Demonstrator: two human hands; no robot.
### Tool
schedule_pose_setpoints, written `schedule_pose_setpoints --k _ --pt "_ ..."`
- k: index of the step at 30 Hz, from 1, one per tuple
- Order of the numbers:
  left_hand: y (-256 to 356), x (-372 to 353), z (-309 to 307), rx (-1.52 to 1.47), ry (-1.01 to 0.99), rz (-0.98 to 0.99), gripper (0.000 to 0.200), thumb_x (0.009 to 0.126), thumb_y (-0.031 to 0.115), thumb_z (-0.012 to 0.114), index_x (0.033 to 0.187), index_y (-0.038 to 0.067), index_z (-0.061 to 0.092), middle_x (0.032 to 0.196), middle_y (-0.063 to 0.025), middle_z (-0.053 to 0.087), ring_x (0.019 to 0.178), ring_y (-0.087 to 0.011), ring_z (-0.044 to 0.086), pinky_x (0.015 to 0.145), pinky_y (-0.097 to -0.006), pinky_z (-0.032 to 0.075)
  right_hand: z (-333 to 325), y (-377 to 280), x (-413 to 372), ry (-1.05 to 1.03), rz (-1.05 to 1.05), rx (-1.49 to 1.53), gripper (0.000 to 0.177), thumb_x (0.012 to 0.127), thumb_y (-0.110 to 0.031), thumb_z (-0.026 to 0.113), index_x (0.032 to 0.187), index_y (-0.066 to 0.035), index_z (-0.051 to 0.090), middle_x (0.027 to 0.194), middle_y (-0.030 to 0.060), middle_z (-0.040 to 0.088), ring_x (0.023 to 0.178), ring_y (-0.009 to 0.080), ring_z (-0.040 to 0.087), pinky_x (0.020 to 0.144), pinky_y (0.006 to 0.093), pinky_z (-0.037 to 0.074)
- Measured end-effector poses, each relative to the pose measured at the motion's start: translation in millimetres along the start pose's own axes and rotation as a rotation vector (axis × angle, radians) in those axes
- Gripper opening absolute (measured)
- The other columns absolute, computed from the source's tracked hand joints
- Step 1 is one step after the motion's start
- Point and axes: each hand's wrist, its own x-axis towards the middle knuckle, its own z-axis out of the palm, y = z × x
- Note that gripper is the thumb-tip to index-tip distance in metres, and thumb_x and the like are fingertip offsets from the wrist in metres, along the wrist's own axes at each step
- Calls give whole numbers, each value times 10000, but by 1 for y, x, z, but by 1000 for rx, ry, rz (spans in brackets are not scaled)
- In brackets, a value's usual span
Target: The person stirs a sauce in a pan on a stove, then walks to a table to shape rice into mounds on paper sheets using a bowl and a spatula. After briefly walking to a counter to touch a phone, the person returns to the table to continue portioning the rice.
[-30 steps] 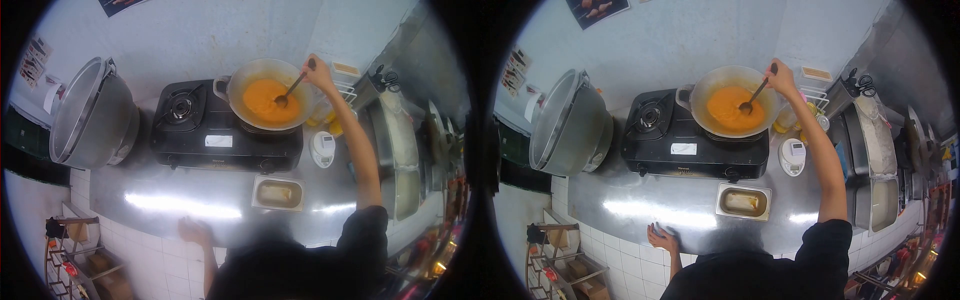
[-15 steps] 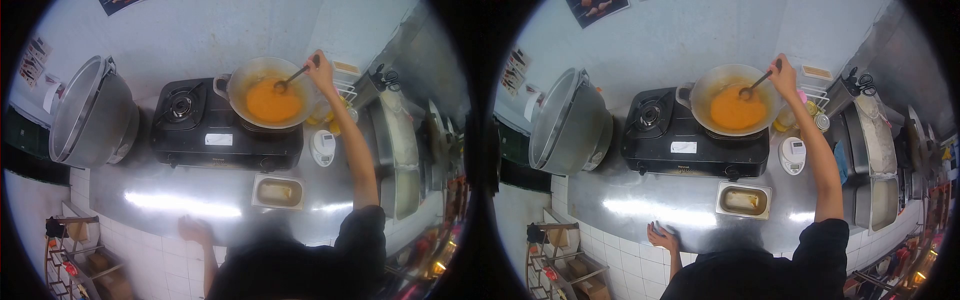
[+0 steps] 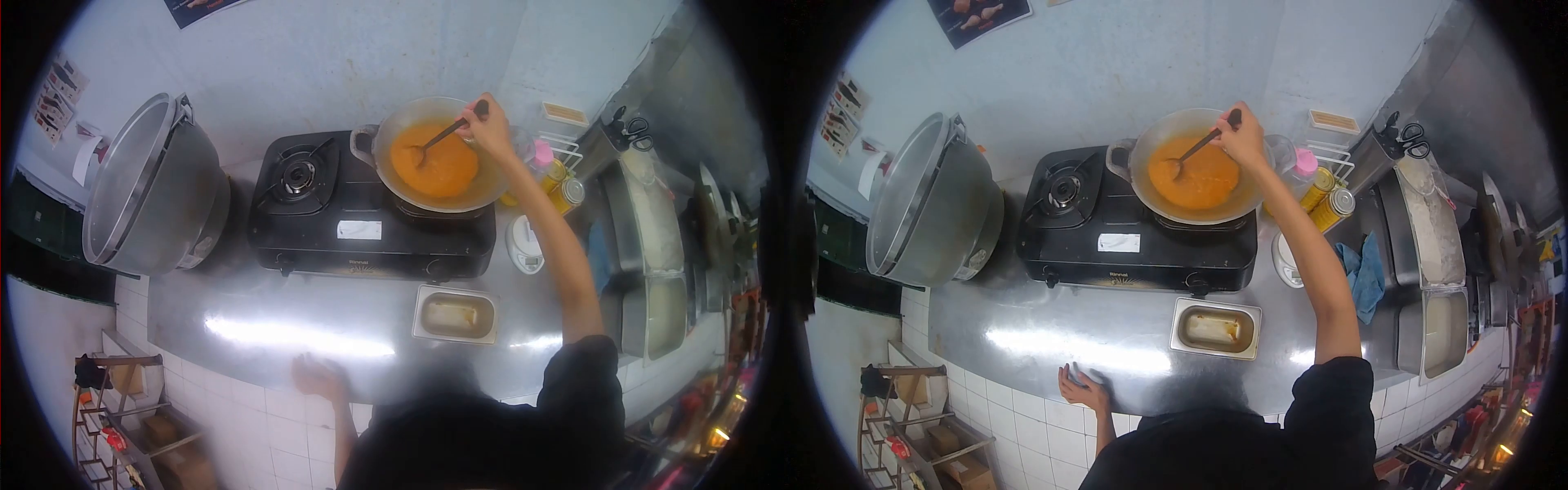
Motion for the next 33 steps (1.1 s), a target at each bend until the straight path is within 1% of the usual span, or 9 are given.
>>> schedule_pose_setpoints --k 2,4,8,11,19,26,28,31,33 --pt "0 0 0 0 -1 -2 463 937 388 394 1174 20 543 1247 -151 506 1197 -323 416 999 -471 269 -4 -2 4 -68 53 50 88 852 30 545 891 -1 472 761 118 634 709 188 674 588 306 593" --pt "-1 -1 1 9 -1 10 461 938 390 393 1172 22 543 1247 -152 507 1196 -323 417 995 -469 271 -18 -3 10 -248 129 -4 82 846 37 544 889 -1 485 767 113 630 715 183 671 567 307 592" --pt "-1 -1 1 21 -5 25 460 937 391 393 1172 23 542 1249 -154 505 1196 -324 417 995 -469 271 -48 -13 18 -314 155 -190 67 849 34 540 882 2 492 768 111 628 719 172 665 559 298 590" --pt "-1 -2 0 31 -1 27 465 937 398 390 1174 27 543 1250 -156 503 1195 -323 416 995 -470 269 -50 -2 28 -237 73 -245 61 851 37 538 870 -1 494 771 103 626 720 157 655 568 289 587" --pt "0 -2 2 20 -3 19 480 950 412 371 1180 26 541 1254 -157 496 1202 -325 406 1005 -478 260 -14 11 32 -53 -210 -78 76 855 43 529 870 -4 471 761 95 623 696 148 640 581 287 564" --pt "-6 -4 6 9 -20 -5 480 945 418 380 1183 33 543 1257 -146 499 1204 -315 401 995 -477 259 -69 -16 22 43 -176 -409 79 842 23 535 871 -6 468 762 117 621 662 150 639 565 292 560" --pt "-6 -4 6 -4 -5 3 479 942 420 386 1183 38 544 1256 -143 501 1204 -313 402 996 -482 251 -79 -24 13 17 -28 -475 88 835 19 540 866 -10 463 745 110 620 660 159 645 532 296 552" --pt "-7 -5 7 26 -8 -1 475 941 418 386 1183 42 546 1256 -142 502 1206 -312 401 996 -482 250 -72 -7 2 -38 -2 -277 94 830 18 543 866 -15 463 703 102 618 660 167 650 501 303 539" --pt "-5 -5 6 18 -6 3 473 941 416 387 1183 42 547 1254 -142 504 1205 -313 402 995 -480 256 -51 8 -4 15 -28 -221 100 828 17 549 872 -18 466 692 100 617 665 172 654 502 308 538"
